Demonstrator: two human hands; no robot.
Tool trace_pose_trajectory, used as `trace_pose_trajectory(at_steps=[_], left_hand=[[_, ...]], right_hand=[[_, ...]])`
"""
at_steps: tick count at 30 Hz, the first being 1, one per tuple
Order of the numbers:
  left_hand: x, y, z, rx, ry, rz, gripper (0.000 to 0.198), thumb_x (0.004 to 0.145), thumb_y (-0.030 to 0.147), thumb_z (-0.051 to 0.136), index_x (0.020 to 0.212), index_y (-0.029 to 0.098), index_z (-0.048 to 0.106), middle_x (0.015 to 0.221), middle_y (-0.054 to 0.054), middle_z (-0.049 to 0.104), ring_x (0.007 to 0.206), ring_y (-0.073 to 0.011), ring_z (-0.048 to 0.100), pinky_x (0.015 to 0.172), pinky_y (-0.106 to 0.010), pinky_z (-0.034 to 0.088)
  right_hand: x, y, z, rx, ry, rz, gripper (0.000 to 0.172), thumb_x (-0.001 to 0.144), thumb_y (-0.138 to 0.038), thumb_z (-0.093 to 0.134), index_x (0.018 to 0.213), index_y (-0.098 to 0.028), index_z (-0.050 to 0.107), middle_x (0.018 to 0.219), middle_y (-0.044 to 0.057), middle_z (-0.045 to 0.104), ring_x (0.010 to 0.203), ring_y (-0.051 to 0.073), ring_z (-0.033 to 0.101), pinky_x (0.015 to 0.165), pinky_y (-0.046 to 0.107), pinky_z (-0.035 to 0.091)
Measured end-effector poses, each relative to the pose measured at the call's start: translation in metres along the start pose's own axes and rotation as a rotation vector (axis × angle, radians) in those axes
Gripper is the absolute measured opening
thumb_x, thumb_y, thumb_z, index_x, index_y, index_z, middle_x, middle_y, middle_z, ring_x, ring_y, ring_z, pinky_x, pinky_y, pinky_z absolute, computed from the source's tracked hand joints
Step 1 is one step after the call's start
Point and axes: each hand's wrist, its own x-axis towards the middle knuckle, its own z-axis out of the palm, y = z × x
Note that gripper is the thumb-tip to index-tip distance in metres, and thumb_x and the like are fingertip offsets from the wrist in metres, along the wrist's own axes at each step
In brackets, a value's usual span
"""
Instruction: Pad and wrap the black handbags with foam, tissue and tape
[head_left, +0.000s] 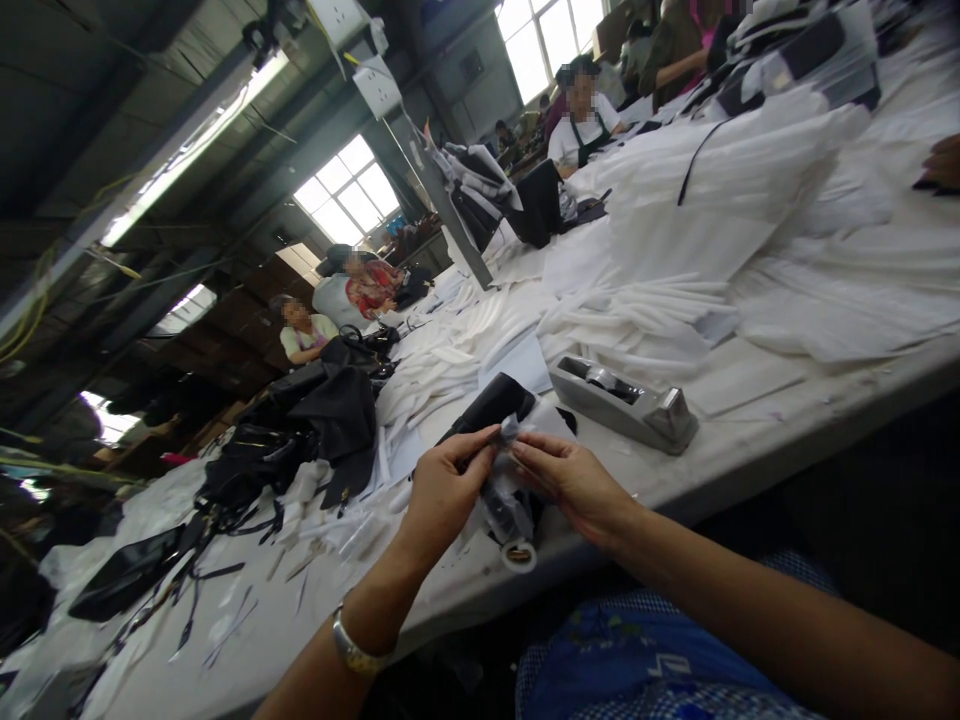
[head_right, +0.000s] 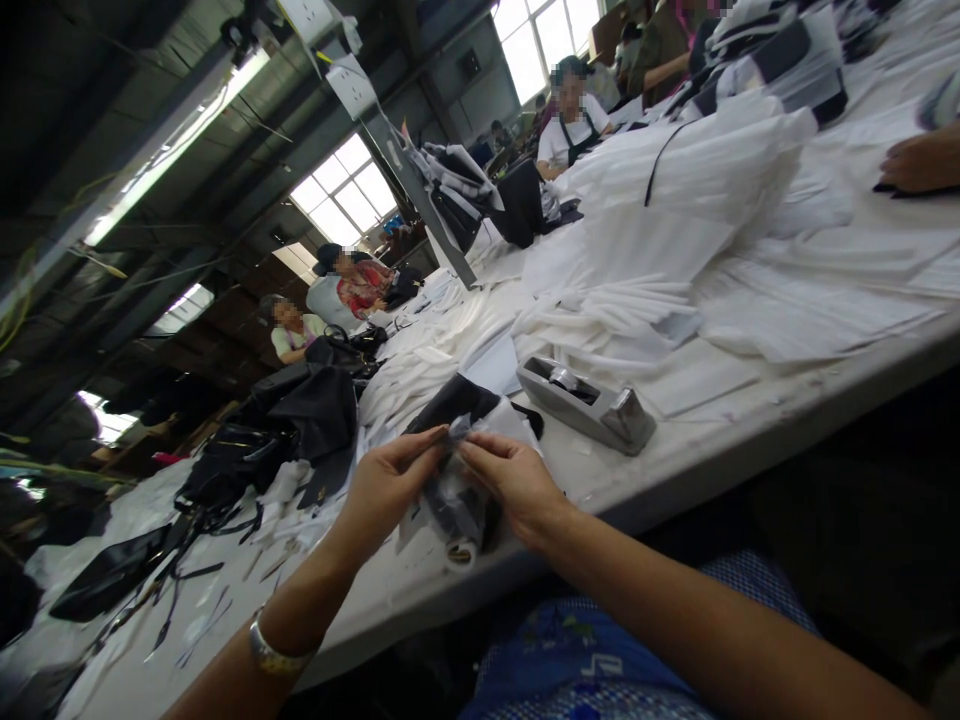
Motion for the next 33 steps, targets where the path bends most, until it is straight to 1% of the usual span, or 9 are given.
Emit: trace_pose_trajectory(at_steps=[1, 2, 5, 9, 12, 16, 21, 26, 33], left_hand=[[0.000, -0.002, 0.001, 0.008, 0.031, 0.000, 0.030, 0.086, 0.034, 0.066, 0.112, 0.023, 0.075, 0.109, -0.005, 0.075, 0.098, -0.0227, 0.068, 0.086, -0.030, 0.054], [0.000, -0.004, 0.001, 0.016, 0.057, -0.012, 0.031, 0.085, 0.036, 0.067, 0.112, 0.021, 0.075, 0.108, -0.006, 0.076, 0.100, -0.0241, 0.068, 0.089, -0.032, 0.054], [-0.001, -0.006, 0.004, 0.031, 0.113, -0.060, 0.035, 0.083, 0.039, 0.069, 0.111, 0.019, 0.074, 0.100, -0.006, 0.077, 0.094, -0.0255, 0.071, 0.087, -0.035, 0.054], [-0.004, -0.005, 0.007, 0.053, 0.146, -0.070, 0.036, 0.082, 0.039, 0.070, 0.111, 0.018, 0.074, 0.103, -0.008, 0.076, 0.098, -0.0269, 0.070, 0.090, -0.036, 0.053], [-0.007, -0.003, 0.009, 0.090, 0.175, -0.059, 0.034, 0.081, 0.037, 0.071, 0.110, 0.018, 0.075, 0.109, -0.010, 0.075, 0.103, -0.0277, 0.069, 0.095, -0.038, 0.050], [-0.010, 0.000, 0.013, 0.058, 0.188, -0.023, 0.030, 0.081, 0.032, 0.071, 0.108, 0.021, 0.075, 0.108, -0.007, 0.076, 0.104, -0.0264, 0.069, 0.096, -0.037, 0.050], [-0.015, 0.001, 0.018, 0.069, 0.165, -0.014, 0.029, 0.085, 0.031, 0.068, 0.112, 0.023, 0.074, 0.111, -0.005, 0.075, 0.105, -0.0249, 0.069, 0.096, -0.036, 0.050], [-0.017, 0.002, 0.020, 0.049, 0.179, -0.048, 0.026, 0.084, 0.030, 0.068, 0.108, 0.022, 0.075, 0.107, -0.005, 0.076, 0.101, -0.0244, 0.069, 0.093, -0.034, 0.051], [-0.017, 0.000, 0.020, -0.005, 0.206, -0.045, 0.025, 0.081, 0.035, 0.072, 0.102, 0.021, 0.076, 0.103, -0.004, 0.077, 0.098, -0.0240, 0.070, 0.089, -0.032, 0.052]], right_hand=[[0.000, -0.002, -0.001, 0.034, -0.016, 0.009, 0.025, 0.067, -0.025, 0.085, 0.088, -0.015, 0.079, 0.092, 0.004, 0.076, 0.080, 0.011, 0.067, 0.077, 0.021, 0.054], [-0.001, -0.004, -0.001, 0.075, -0.035, 0.018, 0.021, 0.070, -0.026, 0.083, 0.087, -0.014, 0.079, 0.096, 0.005, 0.076, 0.085, 0.013, 0.068, 0.081, 0.023, 0.055], [-0.002, -0.007, -0.004, 0.163, -0.086, 0.038, 0.019, 0.073, -0.026, 0.079, 0.087, -0.014, 0.079, 0.102, 0.006, 0.076, 0.095, 0.016, 0.068, 0.089, 0.026, 0.055], [-0.004, -0.003, -0.003, 0.103, -0.151, 0.024, 0.025, 0.069, -0.024, 0.085, 0.093, -0.017, 0.079, 0.100, 0.003, 0.076, 0.091, 0.012, 0.067, 0.088, 0.019, 0.052], [-0.004, 0.002, 0.002, 0.049, -0.193, -0.010, 0.027, 0.071, -0.028, 0.085, 0.095, -0.019, 0.079, 0.101, 0.002, 0.075, 0.094, 0.011, 0.066, 0.089, 0.018, 0.049], [-0.002, 0.008, 0.005, 0.046, -0.117, -0.031, 0.030, 0.067, -0.033, 0.088, 0.093, -0.019, 0.079, 0.096, 0.003, 0.075, 0.085, 0.011, 0.066, 0.081, 0.020, 0.050], [0.000, 0.013, 0.006, 0.063, -0.045, -0.011, 0.032, 0.061, -0.031, 0.091, 0.087, -0.017, 0.077, 0.088, 0.002, 0.074, 0.077, 0.010, 0.064, 0.075, 0.020, 0.051], [-0.003, 0.013, 0.010, 0.074, 0.012, -0.032, 0.033, 0.060, -0.033, 0.091, 0.083, -0.017, 0.074, 0.085, 0.000, 0.072, 0.076, 0.011, 0.065, 0.077, 0.022, 0.052], [-0.002, 0.011, 0.014, 0.081, -0.005, -0.016, 0.032, 0.060, -0.031, 0.091, 0.083, -0.016, 0.073, 0.086, 0.002, 0.073, 0.080, 0.013, 0.068, 0.082, 0.024, 0.053]])
